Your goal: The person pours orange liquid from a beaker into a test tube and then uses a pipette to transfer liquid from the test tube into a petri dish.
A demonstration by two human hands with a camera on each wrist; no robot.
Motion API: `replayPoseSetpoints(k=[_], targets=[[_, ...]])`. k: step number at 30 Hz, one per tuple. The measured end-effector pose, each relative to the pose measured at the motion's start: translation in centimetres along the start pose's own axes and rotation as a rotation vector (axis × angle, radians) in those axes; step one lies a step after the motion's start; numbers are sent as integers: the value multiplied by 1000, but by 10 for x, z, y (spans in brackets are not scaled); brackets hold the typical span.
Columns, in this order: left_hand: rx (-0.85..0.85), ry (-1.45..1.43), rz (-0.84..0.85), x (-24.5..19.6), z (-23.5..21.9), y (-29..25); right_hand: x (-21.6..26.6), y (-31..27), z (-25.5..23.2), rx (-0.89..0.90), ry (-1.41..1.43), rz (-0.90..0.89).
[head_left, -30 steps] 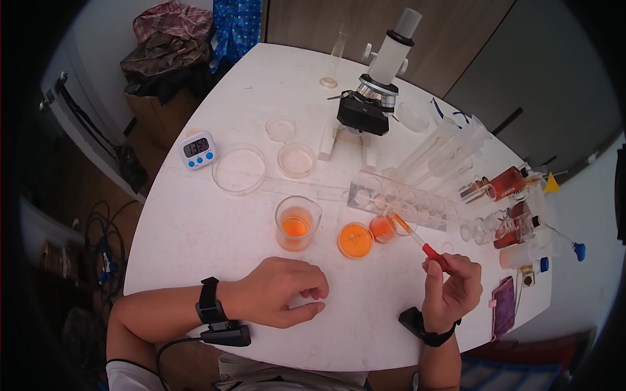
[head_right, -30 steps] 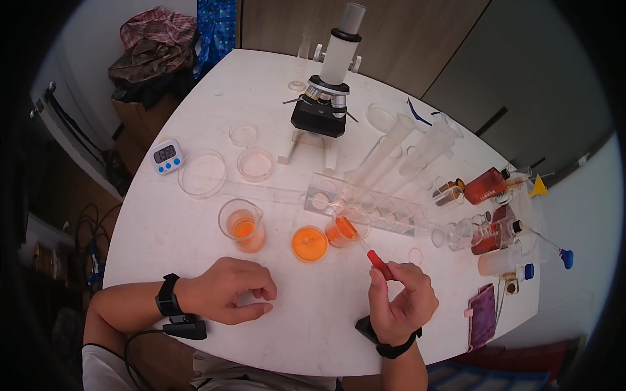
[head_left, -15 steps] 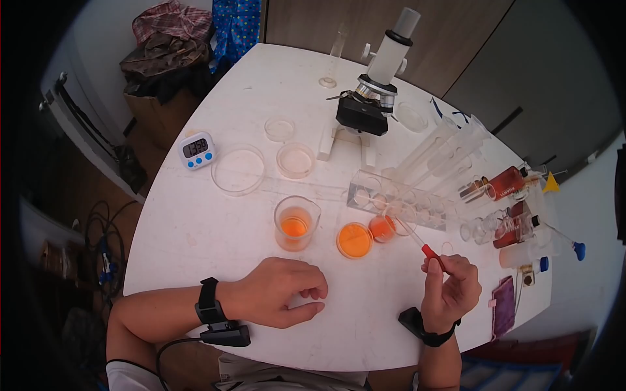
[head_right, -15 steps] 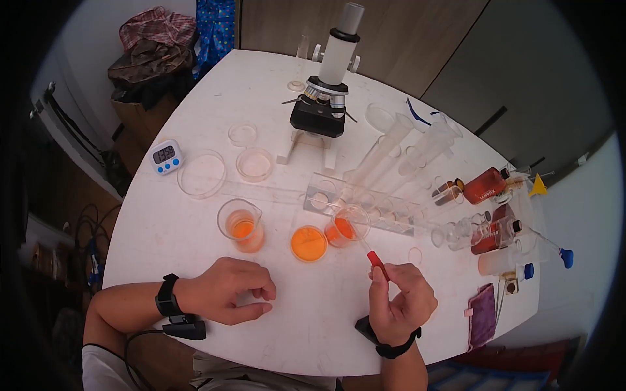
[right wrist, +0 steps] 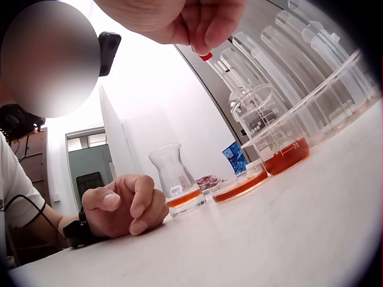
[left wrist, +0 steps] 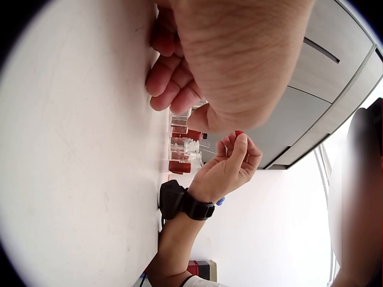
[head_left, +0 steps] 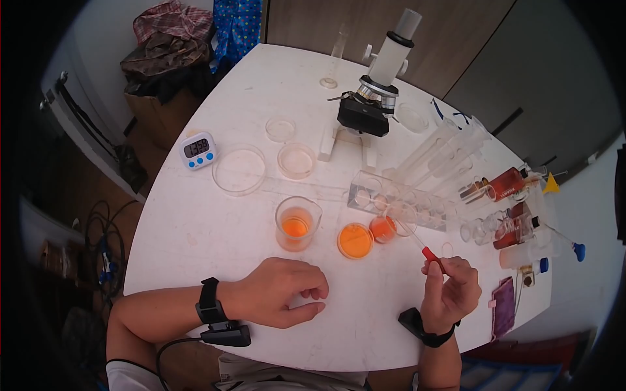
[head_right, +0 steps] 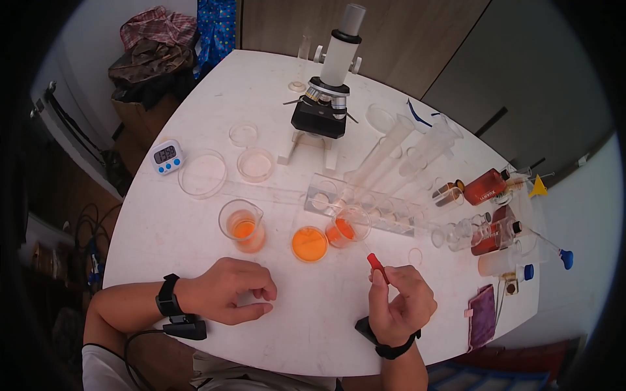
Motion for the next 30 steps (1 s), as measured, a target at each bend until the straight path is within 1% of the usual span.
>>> replayPoseSetpoints(k=[2,8,21,24,26,30], targets=[[-3,-8,2,0,-1,0,2,1,4,39,-23,-21],[-6,2,1,0,-1,0,3,0,6,71,-16,-52],[-3,-3,6,0,-1,0,6,1,7,80,-25,-65],[-3,-2,4,0,-1,0,6,0,6,67,-42,-62],[-2,7,3,-1,0,0,3,0,2,19,-17,-36],[-1,3,-1,0,-1,0,4,-6,-3,-35,-11,-56]])
Point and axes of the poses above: each hand's wrist, its own y-axis towards the middle knuckle, its own z-axis out of the palm, x = y × z, the point moved 10 cm from there along y, towards the middle knuckle, and after that the axes turned 9 degrees about x, right-handed, at the moved point
